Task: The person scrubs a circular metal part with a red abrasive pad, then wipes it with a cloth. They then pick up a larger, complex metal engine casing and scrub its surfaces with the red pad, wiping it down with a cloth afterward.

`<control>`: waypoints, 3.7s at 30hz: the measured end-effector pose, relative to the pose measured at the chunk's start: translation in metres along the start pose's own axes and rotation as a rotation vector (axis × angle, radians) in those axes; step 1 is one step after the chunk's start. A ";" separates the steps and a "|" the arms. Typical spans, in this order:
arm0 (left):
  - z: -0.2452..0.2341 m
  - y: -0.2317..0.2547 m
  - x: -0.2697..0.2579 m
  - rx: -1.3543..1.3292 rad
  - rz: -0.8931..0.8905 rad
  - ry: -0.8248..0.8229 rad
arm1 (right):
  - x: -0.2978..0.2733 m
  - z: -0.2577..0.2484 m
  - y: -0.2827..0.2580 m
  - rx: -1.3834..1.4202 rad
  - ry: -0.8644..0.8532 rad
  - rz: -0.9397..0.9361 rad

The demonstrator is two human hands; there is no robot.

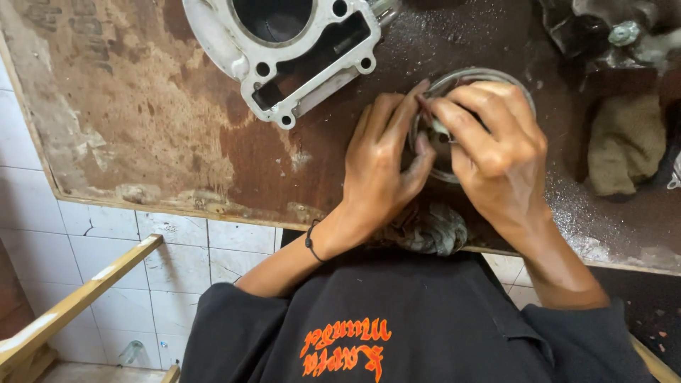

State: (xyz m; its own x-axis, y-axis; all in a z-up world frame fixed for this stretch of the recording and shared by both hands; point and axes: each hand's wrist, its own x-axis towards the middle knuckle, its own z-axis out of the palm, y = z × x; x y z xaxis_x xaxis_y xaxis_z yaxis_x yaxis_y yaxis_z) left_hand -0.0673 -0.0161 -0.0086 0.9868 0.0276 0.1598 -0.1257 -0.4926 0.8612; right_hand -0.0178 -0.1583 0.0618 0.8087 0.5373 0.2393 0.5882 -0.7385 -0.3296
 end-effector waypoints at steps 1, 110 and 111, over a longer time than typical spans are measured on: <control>0.000 -0.001 0.001 -0.001 0.001 -0.002 | 0.000 -0.002 0.003 -0.001 0.001 0.002; -0.026 -0.008 0.014 0.293 0.857 -0.423 | -0.004 -0.013 0.025 -0.043 -0.029 -0.122; -0.027 -0.009 0.014 0.264 0.845 -0.437 | -0.005 -0.014 0.026 -0.043 -0.011 -0.115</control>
State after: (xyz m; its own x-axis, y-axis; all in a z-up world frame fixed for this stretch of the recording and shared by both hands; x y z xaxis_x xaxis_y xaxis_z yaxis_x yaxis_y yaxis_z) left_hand -0.0554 0.0119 -0.0008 0.5409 -0.7202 0.4344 -0.8319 -0.3823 0.4021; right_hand -0.0065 -0.1855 0.0645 0.7362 0.6235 0.2630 0.6765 -0.6885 -0.2615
